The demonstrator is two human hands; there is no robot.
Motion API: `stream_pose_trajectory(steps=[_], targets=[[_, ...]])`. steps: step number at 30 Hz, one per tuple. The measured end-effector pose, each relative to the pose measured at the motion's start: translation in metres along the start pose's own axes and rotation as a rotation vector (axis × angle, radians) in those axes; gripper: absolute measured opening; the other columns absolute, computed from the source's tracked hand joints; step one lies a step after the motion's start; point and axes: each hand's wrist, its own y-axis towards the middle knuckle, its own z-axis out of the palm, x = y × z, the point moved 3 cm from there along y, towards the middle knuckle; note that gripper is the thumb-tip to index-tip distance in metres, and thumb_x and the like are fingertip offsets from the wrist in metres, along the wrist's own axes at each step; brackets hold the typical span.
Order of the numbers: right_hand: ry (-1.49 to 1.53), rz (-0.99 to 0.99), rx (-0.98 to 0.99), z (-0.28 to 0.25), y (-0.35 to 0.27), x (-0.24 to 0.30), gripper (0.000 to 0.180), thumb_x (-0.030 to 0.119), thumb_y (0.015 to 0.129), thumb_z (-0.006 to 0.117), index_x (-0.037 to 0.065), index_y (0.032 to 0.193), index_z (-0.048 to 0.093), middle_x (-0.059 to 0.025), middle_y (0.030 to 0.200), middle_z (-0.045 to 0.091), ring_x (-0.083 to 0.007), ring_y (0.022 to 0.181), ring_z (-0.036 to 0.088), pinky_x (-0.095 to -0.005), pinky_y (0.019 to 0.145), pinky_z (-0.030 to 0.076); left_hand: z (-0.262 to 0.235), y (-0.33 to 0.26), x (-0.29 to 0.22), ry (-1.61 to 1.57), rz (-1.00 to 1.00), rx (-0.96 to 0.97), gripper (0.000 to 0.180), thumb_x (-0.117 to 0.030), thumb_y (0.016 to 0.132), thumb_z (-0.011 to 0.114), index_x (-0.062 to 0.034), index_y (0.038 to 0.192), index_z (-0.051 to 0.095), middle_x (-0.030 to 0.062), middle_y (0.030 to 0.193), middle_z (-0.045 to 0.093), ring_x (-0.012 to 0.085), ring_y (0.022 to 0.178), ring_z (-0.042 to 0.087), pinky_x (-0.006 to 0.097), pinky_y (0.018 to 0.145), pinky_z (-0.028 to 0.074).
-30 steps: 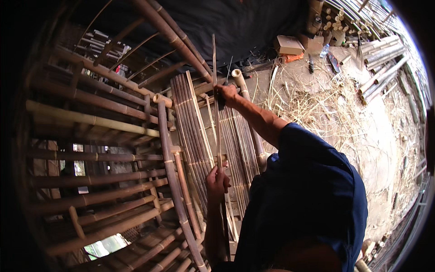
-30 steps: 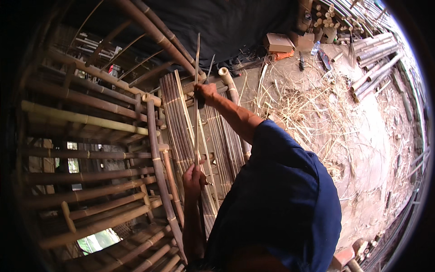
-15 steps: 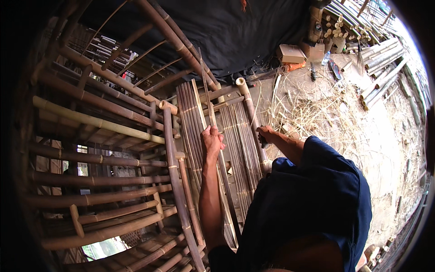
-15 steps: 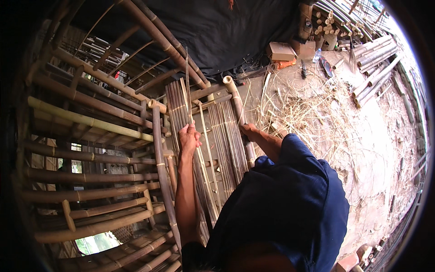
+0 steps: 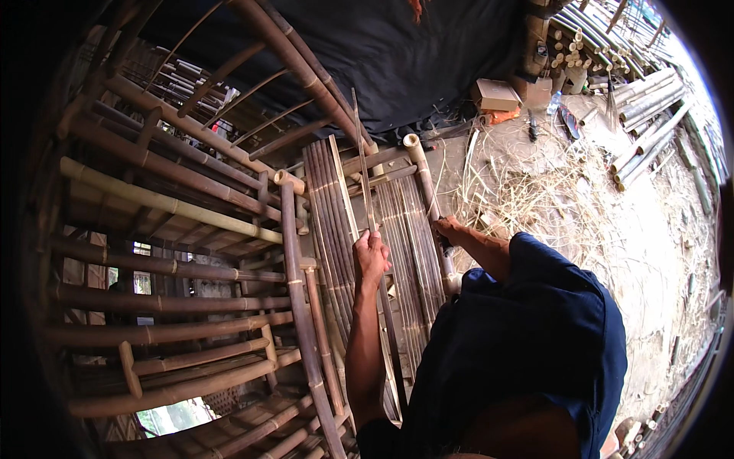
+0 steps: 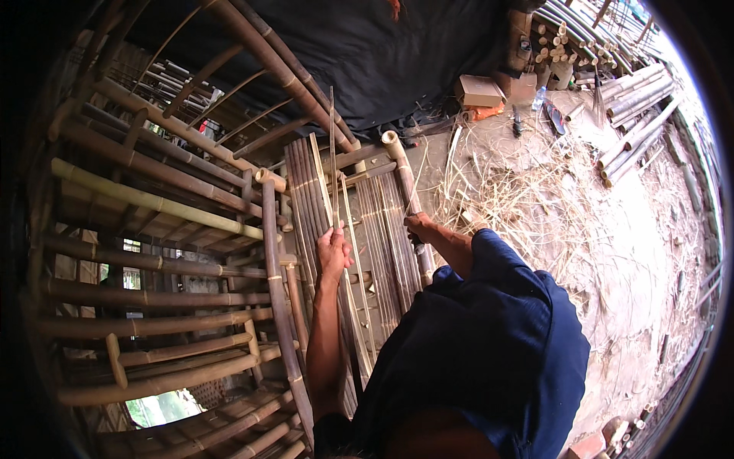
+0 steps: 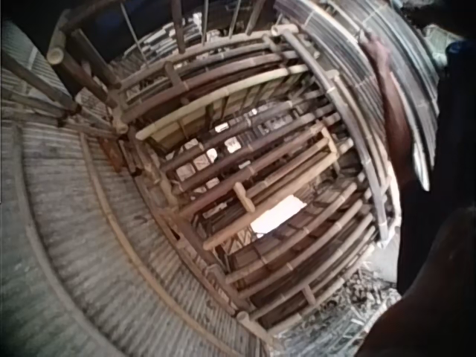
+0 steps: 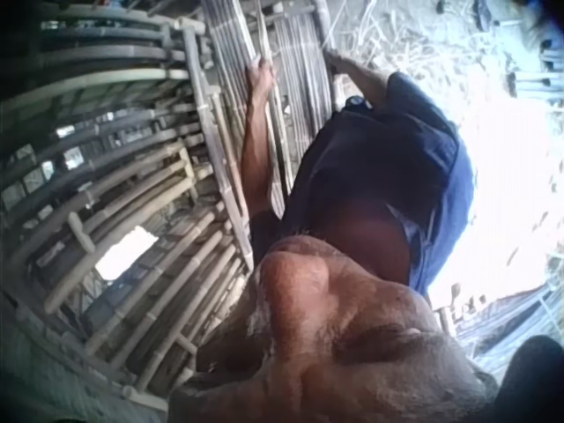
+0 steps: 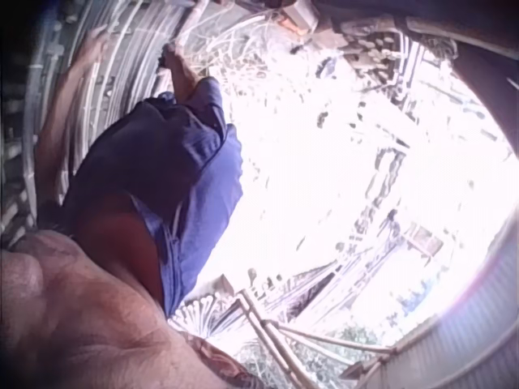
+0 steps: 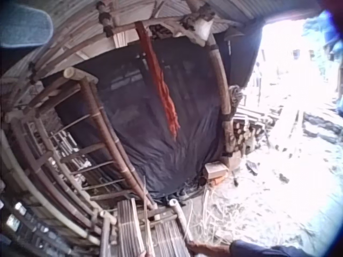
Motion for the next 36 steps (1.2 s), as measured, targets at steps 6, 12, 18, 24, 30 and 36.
stream_pose_trajectory(steps=[6,12,18,24,30,36], targets=[[-0.012,-0.124,0.166,0.026,0.021,-0.001,0.017,0.013,0.081,0.065,0.006,0.072,0.052,-0.0079,0.061,0.049,-0.0223,0.048,0.050,-0.0386,0.045,0.045,-0.024,-0.026,0.023,0.063,-0.085,-0.040,0.035,-0.031,0.102,0.048,-0.0044,0.121,0.059,0.0005,0.055,0.047,0.0077,0.037,0.040,0.024,0.033,0.033],[-0.028,-0.023,0.128,0.050,0.021,-0.015,0.024,0.018,0.078,0.075,0.004,0.072,0.055,-0.0080,0.062,0.054,-0.0236,0.051,0.057,-0.0389,0.046,0.046,-0.139,-0.089,0.215,0.265,-0.056,-0.299,0.038,-0.037,0.101,0.048,-0.0020,0.100,0.065,0.0061,0.064,0.061,0.0142,0.053,0.057,0.029,0.051,0.047],[-0.168,0.095,0.006,0.031,0.054,-0.060,0.020,0.018,0.082,0.071,0.006,0.079,0.055,-0.0058,0.066,0.054,-0.0218,0.052,0.055,-0.0387,0.046,0.048,-0.179,-0.204,0.289,0.658,-0.233,-0.536,0.048,-0.039,0.100,0.044,-0.0028,0.075,0.063,0.0153,0.065,0.062,0.0329,0.066,0.063,0.045,0.062,0.046],[-0.263,0.178,0.016,0.018,0.067,-0.130,0.020,0.020,0.083,0.070,0.006,0.082,0.055,-0.0066,0.065,0.053,-0.0236,0.052,0.057,-0.0410,0.044,0.048,-0.163,-0.313,0.386,0.732,-0.469,-0.708,0.045,-0.044,0.098,0.046,-0.0042,0.090,0.065,0.0201,0.082,0.067,0.0413,0.075,0.063,0.052,0.065,0.047],[-0.530,0.299,0.032,-0.022,0.084,-0.203,0.022,0.026,0.085,0.069,0.007,0.083,0.057,-0.0083,0.065,0.056,-0.0249,0.051,0.059,-0.0415,0.046,0.051,-0.104,-0.408,0.457,0.717,-0.548,-0.763,0.040,-0.041,0.096,0.053,-0.0036,0.085,0.063,0.0241,0.072,0.059,0.0423,0.070,0.056,0.051,0.064,0.043],[-0.686,0.434,0.015,-0.014,0.061,-0.217,0.019,0.024,0.087,0.068,0.010,0.084,0.054,-0.0056,0.065,0.054,-0.0236,0.052,0.058,-0.0418,0.046,0.050,-0.066,-0.423,0.466,0.628,-0.514,-0.794,0.039,-0.039,0.094,0.060,-0.0011,0.086,0.062,0.0264,0.072,0.056,0.0443,0.071,0.056,0.051,0.061,0.043]])
